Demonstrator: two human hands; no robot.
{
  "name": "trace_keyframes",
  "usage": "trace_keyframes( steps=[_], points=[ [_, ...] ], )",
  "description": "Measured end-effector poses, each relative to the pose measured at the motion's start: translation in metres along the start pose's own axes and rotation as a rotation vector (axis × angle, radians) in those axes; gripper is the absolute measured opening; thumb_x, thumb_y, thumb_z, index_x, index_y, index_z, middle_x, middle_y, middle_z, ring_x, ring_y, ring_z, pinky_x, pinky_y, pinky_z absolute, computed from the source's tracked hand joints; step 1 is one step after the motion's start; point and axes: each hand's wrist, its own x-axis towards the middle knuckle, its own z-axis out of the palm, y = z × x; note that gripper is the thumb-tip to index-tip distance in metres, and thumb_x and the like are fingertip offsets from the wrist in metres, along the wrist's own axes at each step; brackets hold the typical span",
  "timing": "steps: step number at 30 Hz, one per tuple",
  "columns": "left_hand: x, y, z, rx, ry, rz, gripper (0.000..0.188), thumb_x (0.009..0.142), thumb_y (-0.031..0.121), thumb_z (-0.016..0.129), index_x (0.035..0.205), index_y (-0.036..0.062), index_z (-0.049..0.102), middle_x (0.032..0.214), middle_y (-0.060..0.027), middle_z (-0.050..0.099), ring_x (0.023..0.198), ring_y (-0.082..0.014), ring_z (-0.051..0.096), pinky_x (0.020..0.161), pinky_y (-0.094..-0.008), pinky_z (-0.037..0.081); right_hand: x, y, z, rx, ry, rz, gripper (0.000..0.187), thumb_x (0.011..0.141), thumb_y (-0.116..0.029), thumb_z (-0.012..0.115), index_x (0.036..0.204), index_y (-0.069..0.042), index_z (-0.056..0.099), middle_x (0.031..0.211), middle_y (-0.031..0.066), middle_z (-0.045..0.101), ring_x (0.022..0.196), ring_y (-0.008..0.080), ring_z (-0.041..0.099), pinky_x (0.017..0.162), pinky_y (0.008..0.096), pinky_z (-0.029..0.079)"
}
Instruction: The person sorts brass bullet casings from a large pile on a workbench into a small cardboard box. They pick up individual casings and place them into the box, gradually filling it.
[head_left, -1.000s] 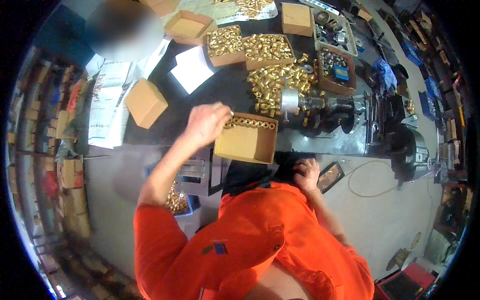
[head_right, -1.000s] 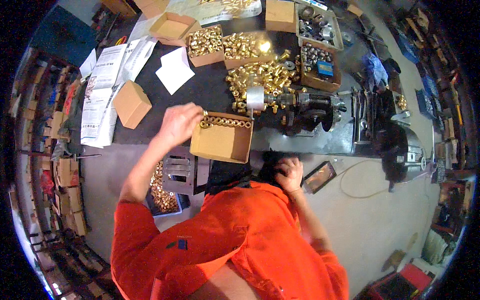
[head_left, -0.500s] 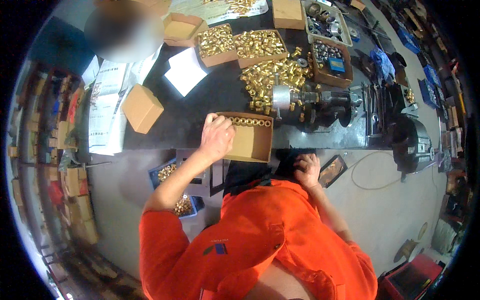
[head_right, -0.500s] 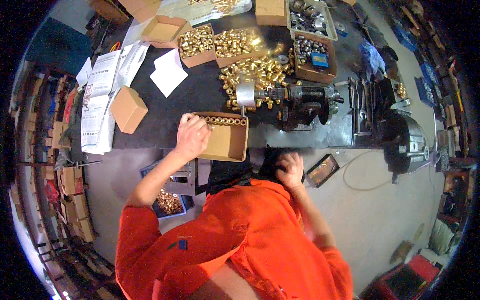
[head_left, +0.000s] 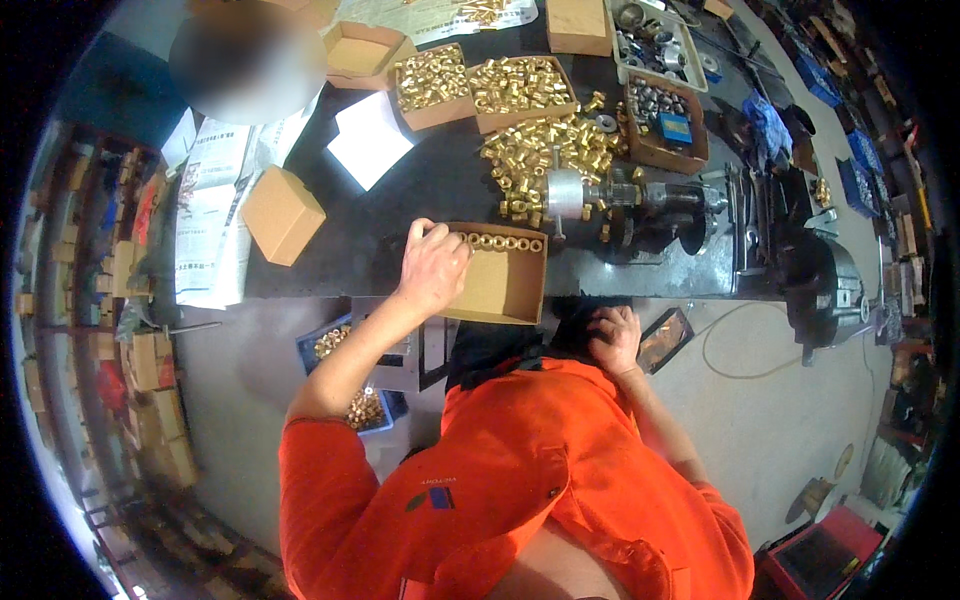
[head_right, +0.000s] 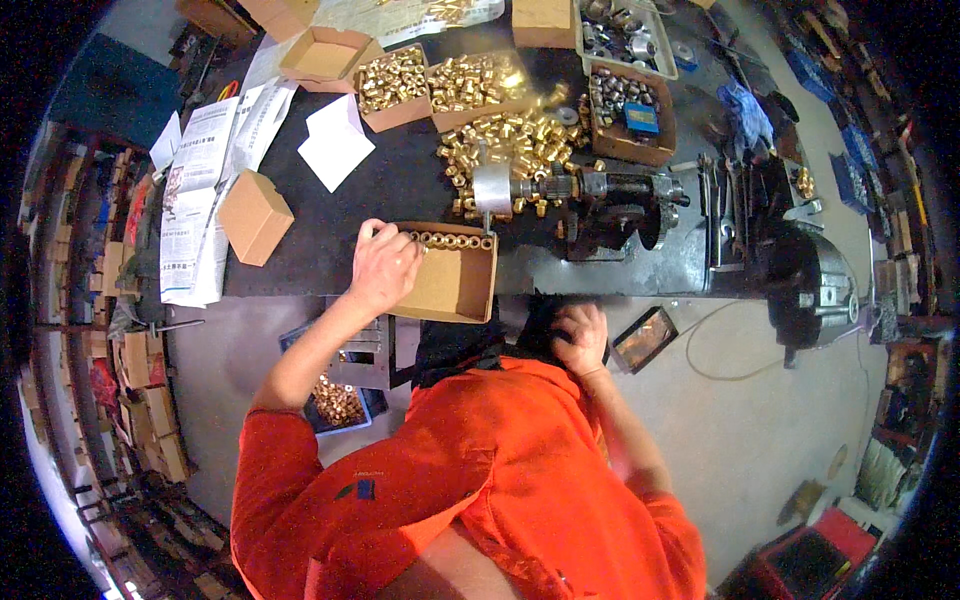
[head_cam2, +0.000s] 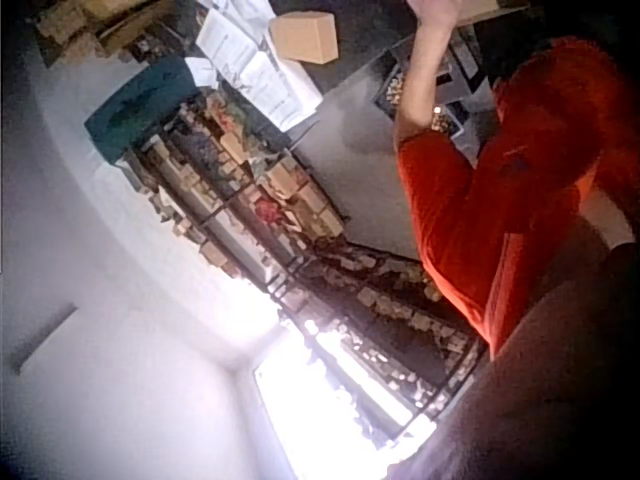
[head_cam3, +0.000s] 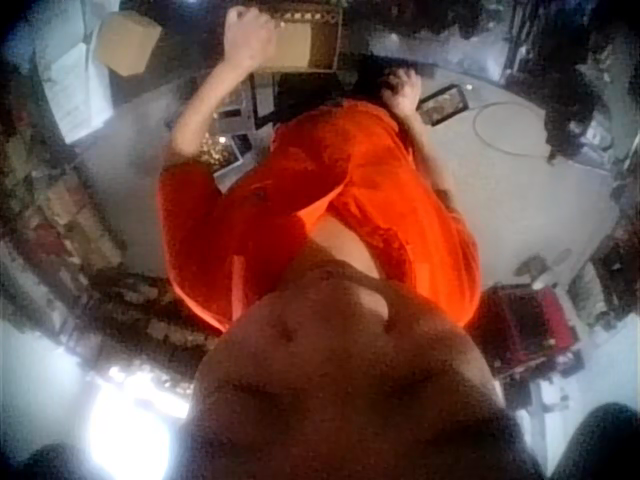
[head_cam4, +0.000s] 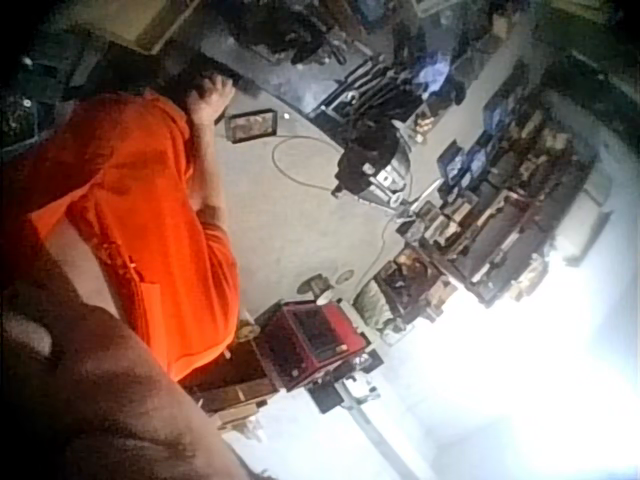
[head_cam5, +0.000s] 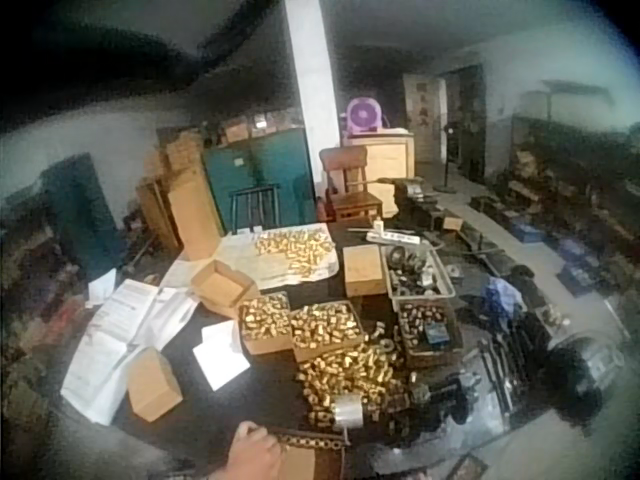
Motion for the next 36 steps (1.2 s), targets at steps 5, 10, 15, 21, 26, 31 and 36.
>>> trace_keyframes(
  steps=[5, 10, 15, 21, 26, 31, 36],
  points=[
    [0.011, -0.002, -0.013, -0.054, -0.002, 0.001, 0.008, 0.075, 0.015, 0.068, 0.075, 0.0078, 0.067, 0.07, -0.0058, 0.059, 0.077, -0.0219, 0.056, 0.083, -0.0405, 0.041, -0.003, 0.005, 0.003, -0.007, 0.012, -0.009, 0.023, 0.056, -0.021, 0.064, 0.077, -0.013, 0.067, 0.1, 0.0008, 0.064, 0.096, 0.027, 0.053, 0.079, 0.0402, 0.04],
    [0.056, -0.025, -0.028, -0.224, 0.038, -0.172, 0.011, 0.079, 0.017, 0.066, 0.083, 0.0065, 0.066, 0.078, -0.0087, 0.063, 0.075, -0.0291, 0.061, 0.071, -0.0421, 0.046, -0.001, 0.002, 0.001, -0.018, -0.01, 0.012, 0.023, 0.056, -0.02, 0.065, 0.077, -0.012, 0.067, 0.099, 0.0012, 0.064, 0.096, 0.0272, 0.053, 0.079, 0.0401, 0.041],
    [0.097, -0.039, 0.009, -0.284, -0.175, -0.209, 0.015, 0.082, 0.02, 0.064, 0.09, 0.0088, 0.068, 0.087, -0.01, 0.067, 0.083, -0.0322, 0.064, 0.071, -0.0459, 0.05, -0.001, 0.002, 0.001, -0.012, -0.014, 0.011, 0.024, 0.055, -0.02, 0.066, 0.077, -0.012, 0.067, 0.099, 0.0012, 0.064, 0.097, 0.027, 0.053, 0.081, 0.04, 0.041],
    [0.106, -0.048, 0.046, -0.274, -0.237, -0.338, 0.024, 0.081, 0.025, 0.062, 0.098, 0.0117, 0.07, 0.089, -0.0149, 0.07, 0.086, -0.035, 0.066, 0.075, -0.0461, 0.052, -0.001, 0.002, 0.002, -0.01, 0.047, -0.013, 0.02, 0.055, -0.015, 0.063, 0.074, -0.012, 0.067, 0.096, 0.0015, 0.064, 0.092, 0.0274, 0.054, 0.079, 0.0402, 0.042],
    [0.107, -0.05, 0.051, -0.318, -0.255, -0.367, 0.022, 0.082, 0.025, 0.062, 0.097, 0.0114, 0.07, 0.088, -0.0132, 0.07, 0.085, -0.0344, 0.066, 0.075, -0.0449, 0.052, 0.001, -0.003, -0.002, 0.0, 0.025, -0.021, 0.021, 0.055, -0.016, 0.063, 0.075, -0.012, 0.068, 0.098, 0.0012, 0.064, 0.093, 0.0273, 0.054, 0.078, 0.04, 0.042],
    [0.109, -0.052, 0.052, -0.316, -0.291, -0.361, 0.021, 0.082, 0.024, 0.062, 0.095, 0.0102, 0.069, 0.088, -0.0116, 0.07, 0.085, -0.0331, 0.066, 0.075, -0.0438, 0.052, 0.002, -0.004, -0.002, 0.005, 0.021, -0.012, 0.022, 0.054, -0.017, 0.064, 0.075, -0.013, 0.068, 0.098, 0.0009, 0.065, 0.092, 0.0271, 0.054, 0.078, 0.0396, 0.042],
    [0.097, -0.052, 0.027, -0.132, -0.16, -0.208, 0.016, 0.083, 0.019, 0.062, 0.093, 0.0086, 0.068, 0.09, -0.01, 0.067, 0.082, -0.0338, 0.065, 0.071, -0.0442, 0.051, 0.002, -0.005, -0.003, 0.005, 0.042, -0.013, 0.021, 0.054, -0.016, 0.064, 0.075, -0.013, 0.068, 0.096, 0.0005, 0.064, 0.09, 0.027, 0.054, 0.077, 0.0399, 0.042]
  ],
)
